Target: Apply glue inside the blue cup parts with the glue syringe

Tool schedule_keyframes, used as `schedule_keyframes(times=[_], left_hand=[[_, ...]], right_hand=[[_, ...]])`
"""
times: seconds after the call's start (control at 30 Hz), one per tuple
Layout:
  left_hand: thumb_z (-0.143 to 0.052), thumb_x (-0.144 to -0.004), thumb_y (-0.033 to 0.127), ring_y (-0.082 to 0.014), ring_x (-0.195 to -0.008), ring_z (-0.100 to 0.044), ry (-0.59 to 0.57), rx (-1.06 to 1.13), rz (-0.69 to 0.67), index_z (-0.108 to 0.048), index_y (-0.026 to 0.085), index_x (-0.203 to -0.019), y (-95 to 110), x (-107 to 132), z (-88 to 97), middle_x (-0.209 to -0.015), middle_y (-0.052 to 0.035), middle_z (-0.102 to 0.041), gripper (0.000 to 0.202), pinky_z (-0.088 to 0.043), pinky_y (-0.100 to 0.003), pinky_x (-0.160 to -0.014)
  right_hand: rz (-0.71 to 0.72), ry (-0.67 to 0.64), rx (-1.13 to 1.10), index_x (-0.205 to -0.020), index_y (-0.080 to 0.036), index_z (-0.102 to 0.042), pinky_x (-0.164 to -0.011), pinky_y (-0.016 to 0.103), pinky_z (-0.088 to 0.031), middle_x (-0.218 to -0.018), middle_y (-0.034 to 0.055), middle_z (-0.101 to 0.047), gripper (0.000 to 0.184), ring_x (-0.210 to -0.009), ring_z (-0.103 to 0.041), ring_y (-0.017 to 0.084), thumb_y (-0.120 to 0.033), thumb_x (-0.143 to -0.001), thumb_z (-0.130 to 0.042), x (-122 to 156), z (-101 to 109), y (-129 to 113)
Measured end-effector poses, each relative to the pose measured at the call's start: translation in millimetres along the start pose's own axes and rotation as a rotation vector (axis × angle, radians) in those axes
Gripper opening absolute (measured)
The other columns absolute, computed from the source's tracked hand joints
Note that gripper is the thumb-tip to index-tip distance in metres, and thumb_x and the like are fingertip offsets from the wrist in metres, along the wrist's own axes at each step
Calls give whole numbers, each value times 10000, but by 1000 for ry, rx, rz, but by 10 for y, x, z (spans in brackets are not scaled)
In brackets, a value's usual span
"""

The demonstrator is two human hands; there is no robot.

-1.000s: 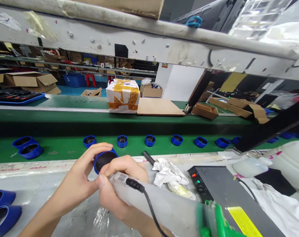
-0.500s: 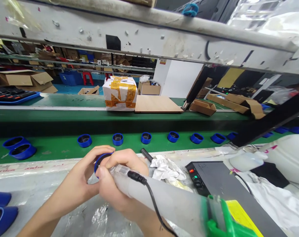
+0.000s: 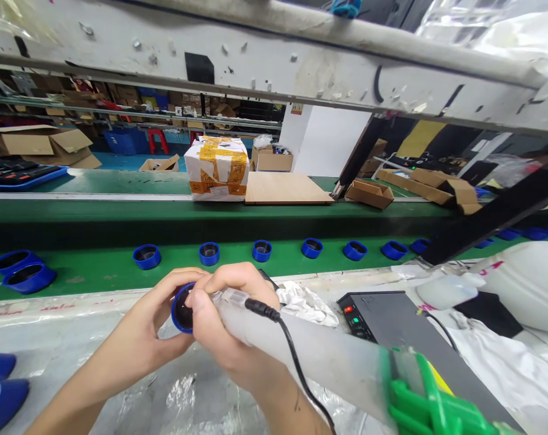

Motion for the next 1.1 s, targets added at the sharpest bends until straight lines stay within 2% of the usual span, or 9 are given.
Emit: schedule_keyframes(times=[0.47, 0.53, 0.6, 0.7, 0.77, 0.83, 0.97, 1.03, 1.1], left_hand=[[-759, -866, 163, -312, -1383, -657, 41, -89, 37, -638, 357, -1378, -92, -15, 64, -1467, -53, -689, 560, -513, -497, -1177], [-824, -853, 261, -319, -1330, -694, 193, -191, 101, -648, 339, -1361, -197, -65, 277, -1415, -51, -730, 543, -543, -481, -1151], [-866, -850, 388, -347, -1316, -701, 485, -364, 225, -637, 311, -1378, -379, -77, 679, -1415, -72, -732, 580, -555, -492, -1147], [-766, -965, 407, -489, -1507, -507, 853, -556, 440, -488, 185, -1561, -736, 20, 1333, -1565, -235, -589, 694, -425, -682, -1222], [-701, -1013, 322, -536, -1522, -464, 956, -631, 569, -404, 69, -1612, -992, 110, 1655, -1572, -316, -538, 715, -349, -764, -1232], [-703, -1032, 288, -465, -1458, -549, 946, -675, 646, -479, 112, -1583, -1218, 165, 1818, -1551, -248, -573, 621, -421, -723, -1206], [-758, -1004, 266, -482, -1591, -366, 853, -781, 600, -665, 209, -1440, -1430, 117, 1729, -1699, -179, -438, 449, -346, -743, -1245], [-760, -974, 203, -550, -1659, -172, 798, -824, 506, -772, 203, -1225, -1421, 14, 1588, -1743, -186, -369, 251, -178, -805, -1277], [-749, -955, 159, -568, -1663, -139, 735, -828, 408, -788, 191, -952, -1355, -101, 1460, -1688, -180, -438, 51, -97, -812, -1291]], right_hand=[[-58, 115, -110, -1037, -310, -643, -734, 293, -626, -901, -44, -823, 192, -803, -787, 158, -140, -1021, -732, -91, 112, 71], [-70, 136, -134, -1051, -307, -641, -583, 251, -540, -917, -35, -839, 176, -608, -679, 119, -173, -1017, -749, -120, 170, 86], [-73, 173, -173, -1046, -303, -654, -458, 223, -400, -912, -34, -848, 154, -451, -483, 75, -214, -1009, -774, -160, 243, 76], [-73, 271, -259, -989, -292, -670, -422, 211, -303, -850, -39, -844, 168, -429, -358, 62, -242, -960, -828, -215, 355, 36], [-86, 328, -284, -958, -285, -669, -430, 213, -299, -820, -36, -839, 190, -444, -371, 67, -235, -928, -850, -240, 405, 20], [-104, 364, -289, -948, -284, -659, -429, 223, -295, -808, -35, -834, 199, -439, -375, 72, -229, -915, -847, -252, 434, 30], [-134, 387, -269, -952, -282, -639, -414, 235, -289, -798, -38, -824, 201, -410, -361, 71, -253, -914, -835, -246, 448, 103], [-155, 358, -226, -971, -281, -636, -413, 237, -320, -825, -27, -835, 202, -401, -389, 72, -308, -933, -833, -231, 419, 138], [-178, 303, -184, -981, -281, -624, -409, 245, -351, -859, -12, -850, 232, -396, -428, 79, -392, -956, -826, -207, 357, 158]])
Point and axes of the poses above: each hand's wrist, its own x-axis away from the middle knuckle, its own z-axis out of the back of the hand, y = z × x, the point moved 6 cm from there along -x, towards the middle knuckle
